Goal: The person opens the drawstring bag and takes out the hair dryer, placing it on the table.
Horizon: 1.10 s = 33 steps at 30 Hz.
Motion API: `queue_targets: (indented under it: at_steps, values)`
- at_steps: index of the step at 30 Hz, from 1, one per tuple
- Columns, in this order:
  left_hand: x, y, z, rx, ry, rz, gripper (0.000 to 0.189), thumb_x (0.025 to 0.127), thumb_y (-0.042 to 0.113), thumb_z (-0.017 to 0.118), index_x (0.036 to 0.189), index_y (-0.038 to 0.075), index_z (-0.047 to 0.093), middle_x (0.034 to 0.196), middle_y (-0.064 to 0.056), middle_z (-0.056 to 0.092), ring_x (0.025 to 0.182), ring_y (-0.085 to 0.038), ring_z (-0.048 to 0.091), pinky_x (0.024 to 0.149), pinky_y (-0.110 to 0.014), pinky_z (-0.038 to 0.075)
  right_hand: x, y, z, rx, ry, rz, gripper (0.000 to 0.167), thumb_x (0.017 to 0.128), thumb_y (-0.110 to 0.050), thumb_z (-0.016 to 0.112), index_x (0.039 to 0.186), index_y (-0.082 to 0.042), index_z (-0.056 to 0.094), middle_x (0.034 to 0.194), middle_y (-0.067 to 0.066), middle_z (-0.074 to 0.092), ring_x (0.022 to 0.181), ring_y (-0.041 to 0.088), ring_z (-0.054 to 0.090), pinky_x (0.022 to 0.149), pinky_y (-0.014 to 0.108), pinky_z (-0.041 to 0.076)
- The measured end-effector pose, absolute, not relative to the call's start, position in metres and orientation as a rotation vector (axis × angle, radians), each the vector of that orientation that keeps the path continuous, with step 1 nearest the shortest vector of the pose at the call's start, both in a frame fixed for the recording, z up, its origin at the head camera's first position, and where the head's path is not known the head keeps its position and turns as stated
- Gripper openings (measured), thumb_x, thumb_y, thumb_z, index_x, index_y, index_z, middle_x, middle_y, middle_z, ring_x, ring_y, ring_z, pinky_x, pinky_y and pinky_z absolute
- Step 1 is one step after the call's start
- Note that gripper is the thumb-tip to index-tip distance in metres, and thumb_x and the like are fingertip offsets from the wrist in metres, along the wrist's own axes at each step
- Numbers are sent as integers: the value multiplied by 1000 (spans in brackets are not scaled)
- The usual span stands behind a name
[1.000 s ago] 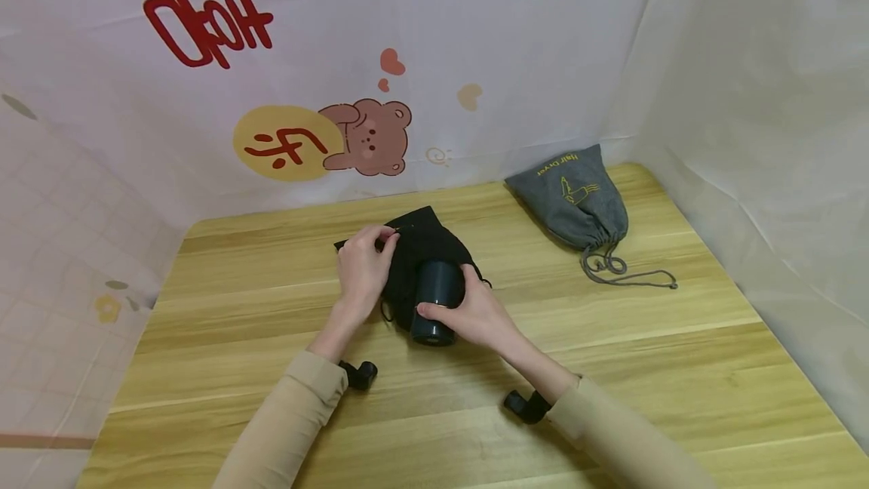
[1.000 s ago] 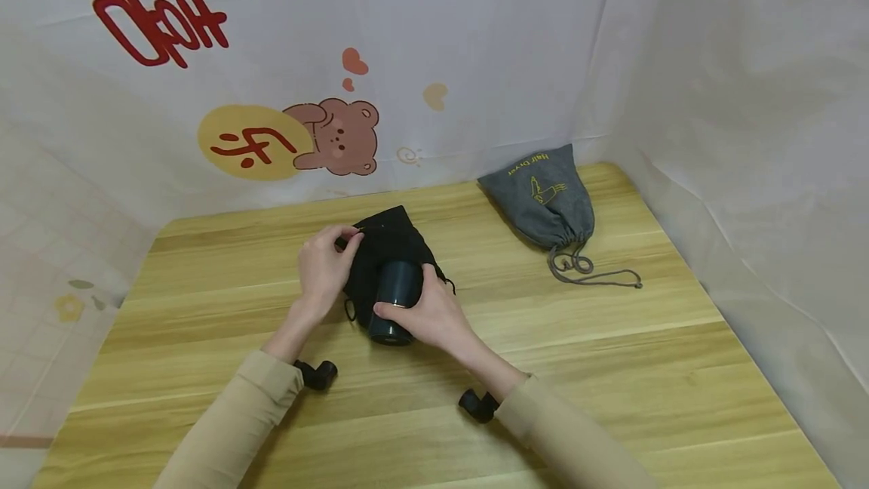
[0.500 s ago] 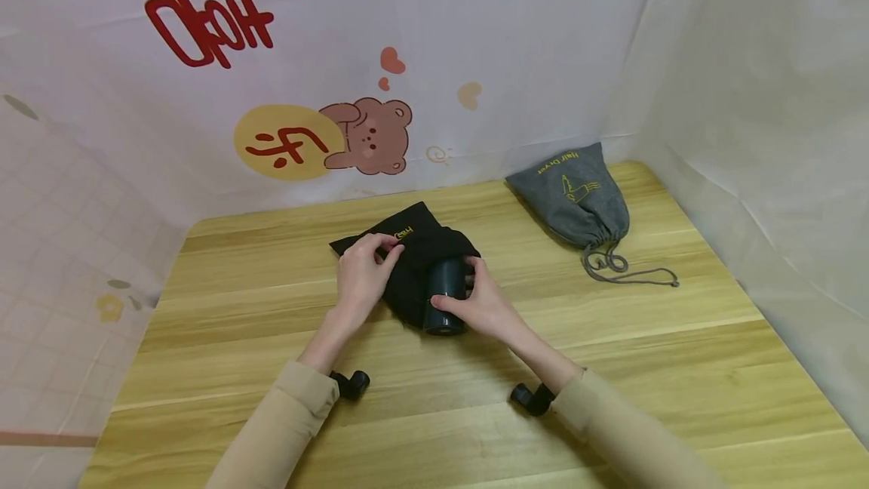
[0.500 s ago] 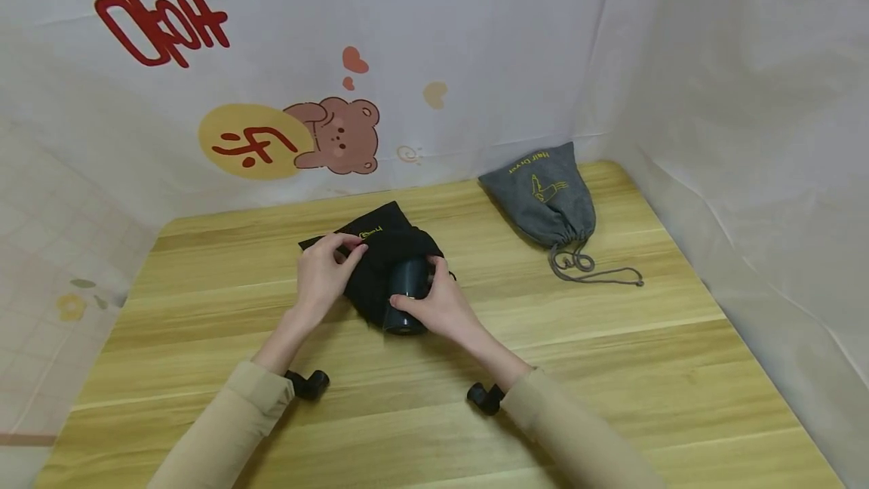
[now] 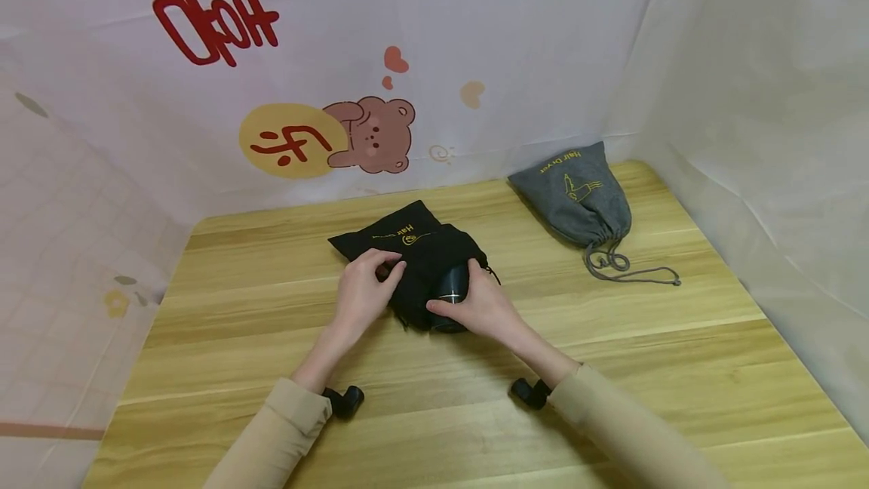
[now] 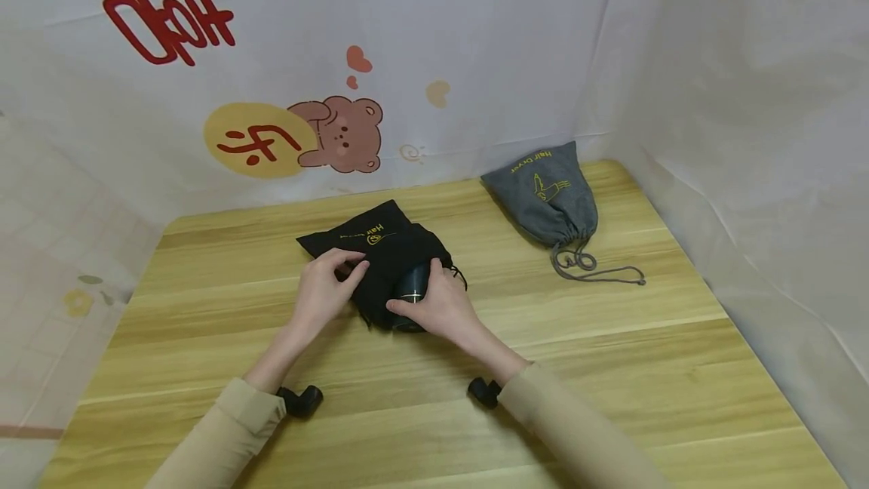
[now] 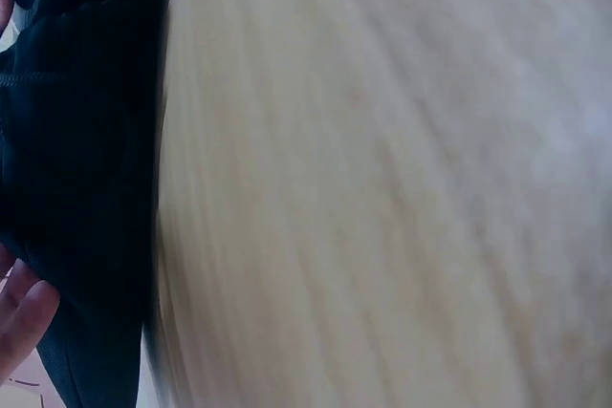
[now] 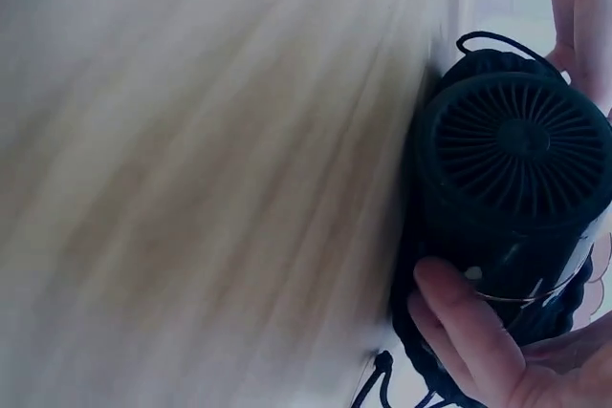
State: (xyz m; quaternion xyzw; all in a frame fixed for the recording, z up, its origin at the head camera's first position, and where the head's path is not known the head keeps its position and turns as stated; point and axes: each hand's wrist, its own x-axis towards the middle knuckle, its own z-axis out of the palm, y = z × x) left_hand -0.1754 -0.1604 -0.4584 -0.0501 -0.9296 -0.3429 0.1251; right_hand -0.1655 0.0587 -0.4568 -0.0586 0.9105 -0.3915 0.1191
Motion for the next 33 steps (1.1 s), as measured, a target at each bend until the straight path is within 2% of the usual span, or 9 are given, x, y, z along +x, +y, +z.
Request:
queue_targets:
  at_steps: [6, 18, 24, 29, 33]
  values:
    - [-180, -159, -462, -132, -2675, -1014, 15, 102, 19, 70, 107, 11, 81, 98, -6, 78, 81, -20, 68, 74, -32, 52, -172, 60, -459, -127, 2674, -1180, 107, 81, -45, 84, 159, 7, 33, 154, 31, 53, 138, 45, 58, 114, 56, 51]
    - [-189, -165, -464, -127, -2618, -1050, 14, 102, 16, 69, 107, 10, 81, 101, -9, 79, 87, -25, 70, 80, -39, 57, -167, 69, -447, -59, 2580, -1257, 104, 80, -45, 83, 161, 0, 36, 158, 26, 51, 139, 42, 58, 116, 55, 49]
    - [-191, -168, -463, -128, -2607, -1060, 14, 102, 15, 70, 107, 8, 81, 101, -10, 78, 89, -26, 70, 81, -40, 58, -171, 71, -449, -50, 2533, -1283, 102, 83, -45, 81, 161, 2, 35, 162, 28, 46, 148, 44, 50, 121, 57, 44]
    - [-188, -169, -463, -123, -2650, -1094, 14, 102, 17, 70, 107, 9, 80, 99, -9, 78, 87, -25, 70, 79, -38, 57, -173, 72, -453, -89, 2568, -1221, 102, 83, -46, 81, 160, 5, 35, 159, 30, 48, 144, 45, 54, 118, 57, 47]
    - [-180, -170, -461, -134, -2684, -1158, 19, 101, 22, 72, 110, 8, 79, 99, -9, 77, 88, -25, 72, 83, -41, 59, -172, 72, -454, -110, 2589, -1170, 103, 84, -46, 81, 160, 5, 34, 160, 30, 47, 144, 46, 53, 118, 58, 47]
